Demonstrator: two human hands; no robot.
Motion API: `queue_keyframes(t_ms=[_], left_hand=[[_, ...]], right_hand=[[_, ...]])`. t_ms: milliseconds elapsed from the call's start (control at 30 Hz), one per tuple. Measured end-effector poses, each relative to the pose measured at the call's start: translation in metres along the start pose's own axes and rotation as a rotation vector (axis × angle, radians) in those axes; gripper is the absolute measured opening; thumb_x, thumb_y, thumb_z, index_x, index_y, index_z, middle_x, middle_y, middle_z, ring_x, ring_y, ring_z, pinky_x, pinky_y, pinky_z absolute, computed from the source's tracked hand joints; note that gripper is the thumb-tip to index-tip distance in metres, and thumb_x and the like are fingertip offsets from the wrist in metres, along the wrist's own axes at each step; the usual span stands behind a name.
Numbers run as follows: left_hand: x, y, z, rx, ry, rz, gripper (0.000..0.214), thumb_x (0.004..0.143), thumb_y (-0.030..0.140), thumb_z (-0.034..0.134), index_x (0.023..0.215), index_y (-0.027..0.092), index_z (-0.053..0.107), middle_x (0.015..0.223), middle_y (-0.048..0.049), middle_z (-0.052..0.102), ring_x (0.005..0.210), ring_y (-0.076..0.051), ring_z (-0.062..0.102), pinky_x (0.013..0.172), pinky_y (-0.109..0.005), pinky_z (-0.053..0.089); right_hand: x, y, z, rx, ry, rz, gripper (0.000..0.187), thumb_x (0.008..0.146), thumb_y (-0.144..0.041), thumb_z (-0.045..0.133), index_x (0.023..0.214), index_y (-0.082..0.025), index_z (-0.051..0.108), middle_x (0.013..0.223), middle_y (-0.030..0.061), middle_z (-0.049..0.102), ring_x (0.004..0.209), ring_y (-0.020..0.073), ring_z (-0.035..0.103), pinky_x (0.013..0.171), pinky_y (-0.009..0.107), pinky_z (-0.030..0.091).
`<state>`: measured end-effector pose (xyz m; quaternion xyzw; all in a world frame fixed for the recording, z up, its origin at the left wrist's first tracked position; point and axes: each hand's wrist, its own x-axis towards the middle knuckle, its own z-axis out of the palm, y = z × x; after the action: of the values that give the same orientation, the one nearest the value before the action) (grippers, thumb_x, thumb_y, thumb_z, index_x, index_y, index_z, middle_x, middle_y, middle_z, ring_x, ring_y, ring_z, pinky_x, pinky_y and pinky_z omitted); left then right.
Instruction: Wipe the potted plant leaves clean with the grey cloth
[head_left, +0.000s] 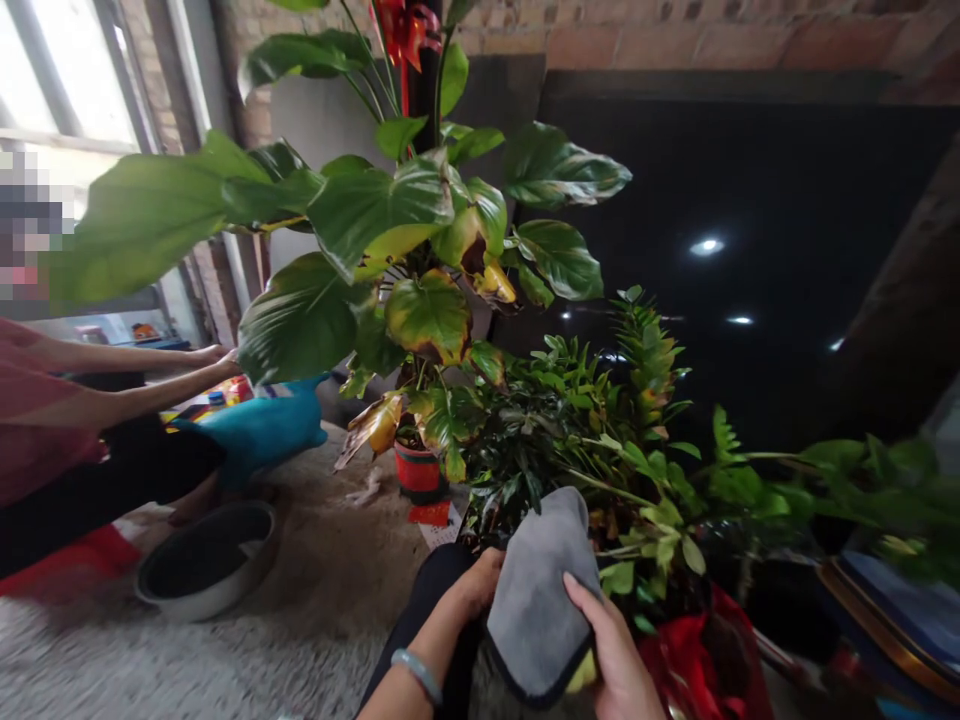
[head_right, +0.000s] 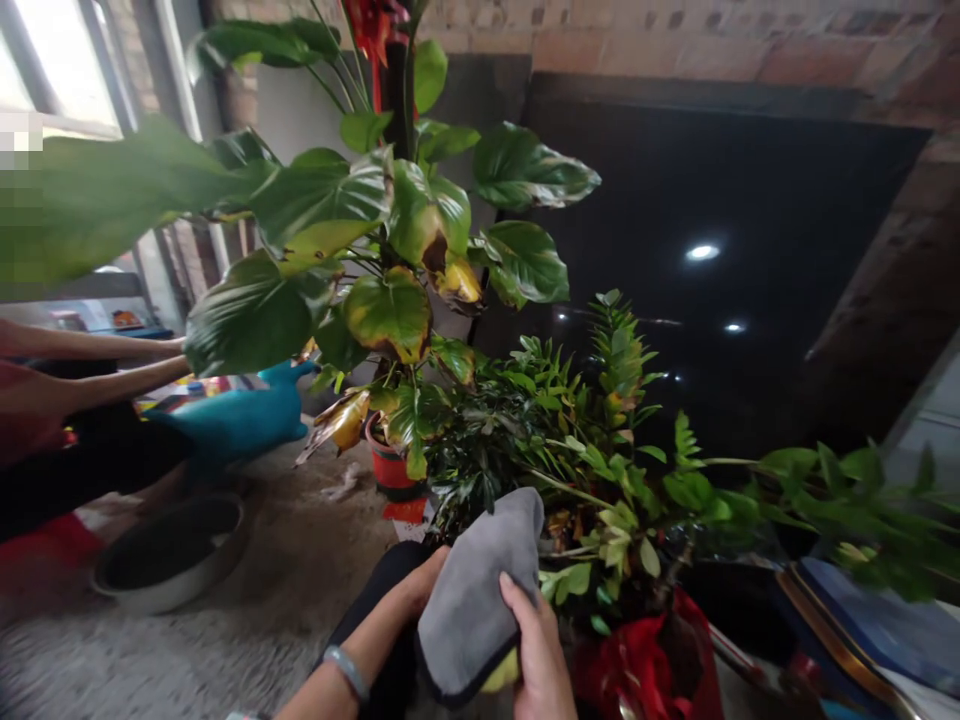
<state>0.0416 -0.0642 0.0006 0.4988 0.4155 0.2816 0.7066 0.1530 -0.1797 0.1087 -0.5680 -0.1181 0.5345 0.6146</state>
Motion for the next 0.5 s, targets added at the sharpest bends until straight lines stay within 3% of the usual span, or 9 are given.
queue_keyframes(t_ms=[167,267,367,433,500], left_hand=[[-0.002,0.024,0.002,-0.19,0.28,-0.032,0.042,0.061,0.008,0.067,0.103,0.013,0.062,0.074,0.0017,0.061,0.054,-0.01,0.053,0.049,-0.023,0.04],[-0.002,0.042,0.001,-0.324,0.397,0.029,0.057,0.064,0.007,0.067,0.117,0.017,0.05,0.082,0.0023,0.057,0.051,-0.008,0.054,0.046,-0.021,0.041],[0.002,0.055,-0.003,-0.456,0.509,0.111,0.066,0.065,0.009,0.071,0.123,0.022,0.041,0.085,0.0027,0.056,0.047,-0.007,0.053,0.044,-0.02,0.041],[0.006,0.056,-0.008,-0.553,0.5,0.111,0.067,0.066,0.012,0.072,0.123,0.023,0.039,0.08,0.0043,0.056,0.045,-0.007,0.054,0.044,-0.021,0.041],[0.01,0.053,-0.014,-0.638,0.416,0.086,0.063,0.067,0.016,0.072,0.12,0.024,0.04,0.072,0.0062,0.056,0.045,-0.009,0.055,0.046,-0.021,0.043]], right_hand=[[0.004,-0.004,-0.01,-0.032,-0.015,-0.016,0.059,0.031,-0.049,0.087,0.077,-0.014,0.072,0.073,0.0078,0.074,0.097,0.0341,0.066,0.083,0.039,0.052],[-0.002,-0.002,-0.015,-0.071,-0.041,-0.011,0.056,0.037,-0.051,0.085,0.077,-0.014,0.072,0.075,0.0095,0.074,0.098,0.0357,0.065,0.083,0.041,0.052],[-0.018,-0.018,-0.01,-0.063,0.024,-0.091,0.059,0.039,-0.05,0.084,0.085,-0.015,0.072,0.082,0.01,0.074,0.1,0.0358,0.065,0.083,0.041,0.052],[-0.024,-0.038,-0.001,-0.041,0.127,-0.228,0.064,0.042,-0.05,0.082,0.095,-0.016,0.07,0.089,0.0093,0.074,0.099,0.0347,0.065,0.082,0.041,0.053],[-0.019,-0.061,0.011,-0.024,0.238,-0.435,0.066,0.046,-0.049,0.079,0.103,-0.017,0.068,0.097,0.0085,0.074,0.101,0.0323,0.064,0.084,0.04,0.052]])
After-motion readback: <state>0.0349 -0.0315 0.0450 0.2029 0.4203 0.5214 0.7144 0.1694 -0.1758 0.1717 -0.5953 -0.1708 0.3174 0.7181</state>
